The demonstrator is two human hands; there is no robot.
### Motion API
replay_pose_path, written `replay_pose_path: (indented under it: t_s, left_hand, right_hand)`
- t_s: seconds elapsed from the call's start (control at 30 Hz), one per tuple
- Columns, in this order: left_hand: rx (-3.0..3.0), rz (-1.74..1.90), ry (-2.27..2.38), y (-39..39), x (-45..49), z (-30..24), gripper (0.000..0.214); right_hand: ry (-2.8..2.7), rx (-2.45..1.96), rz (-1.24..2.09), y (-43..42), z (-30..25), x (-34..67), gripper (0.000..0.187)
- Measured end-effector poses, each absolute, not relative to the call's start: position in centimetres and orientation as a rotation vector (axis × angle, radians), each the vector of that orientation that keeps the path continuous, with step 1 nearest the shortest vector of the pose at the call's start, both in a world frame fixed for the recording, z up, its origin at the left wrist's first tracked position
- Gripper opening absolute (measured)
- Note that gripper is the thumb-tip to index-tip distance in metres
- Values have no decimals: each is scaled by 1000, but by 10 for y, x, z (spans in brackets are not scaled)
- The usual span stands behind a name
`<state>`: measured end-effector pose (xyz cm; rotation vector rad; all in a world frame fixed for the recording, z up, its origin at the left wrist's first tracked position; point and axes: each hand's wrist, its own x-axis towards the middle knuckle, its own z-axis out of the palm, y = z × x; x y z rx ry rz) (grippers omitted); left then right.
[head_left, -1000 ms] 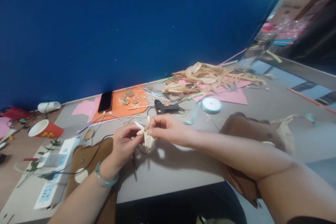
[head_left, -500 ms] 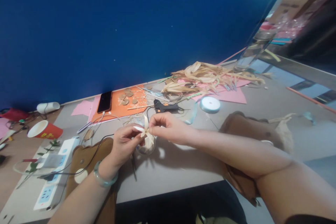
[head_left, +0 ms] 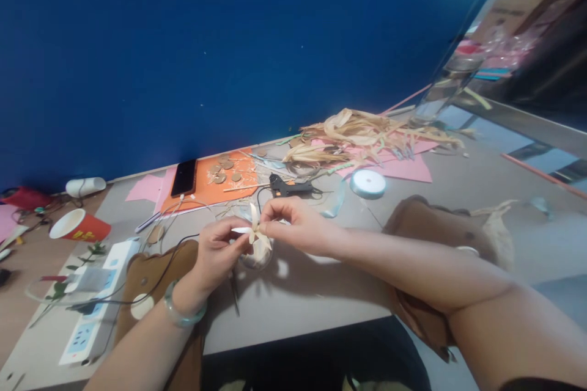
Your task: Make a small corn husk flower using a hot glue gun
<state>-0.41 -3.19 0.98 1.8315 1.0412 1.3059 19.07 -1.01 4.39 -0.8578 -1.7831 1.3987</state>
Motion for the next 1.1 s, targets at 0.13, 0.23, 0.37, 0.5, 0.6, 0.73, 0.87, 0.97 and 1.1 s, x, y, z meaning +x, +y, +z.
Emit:
replay_pose_path:
  t_s: [0.13, 0.23, 0.37, 0.5, 0.6, 0.73, 0.87, 0.97, 1.1]
  left_hand:
    - [1778, 1364, 1081, -32, -4, 11, 12]
    - [1813, 1407, 1084, -31, -7, 10, 11]
    - [1866, 1413, 1029, -30, -11, 6, 5]
    - [1888, 1448, 974, -30, -12, 2, 6]
    - [1881, 1490, 942, -30, -11, 1, 10]
    - [1879, 1517, 902, -30, -10, 1, 14]
    - [1924, 1553, 919, -30, -9, 1, 12]
    - [1969, 1575, 1019, -30, -9, 1, 7]
    - [2044, 1578, 1096, -31, -9, 1, 7]
  right_hand:
    - [-1745, -823, 1420, -11, 45, 191, 18]
    - [-1709, -780, 1446, -11, 45, 191, 24]
    - [-1629, -738, 1483, -12, 44, 191, 33]
    - [-1578, -744, 1485, -10, 42, 189, 40]
    - [-1550, -796, 1449, -8, 43, 187, 40]
    - [-1507, -876, 1427, -5, 44, 186, 33]
    - [-1486, -940, 1396, 4, 36, 185, 25]
    - [-1489, -976, 1360, 14, 27, 184, 22]
    - [-1616, -1014, 1276, 21, 18, 184, 20]
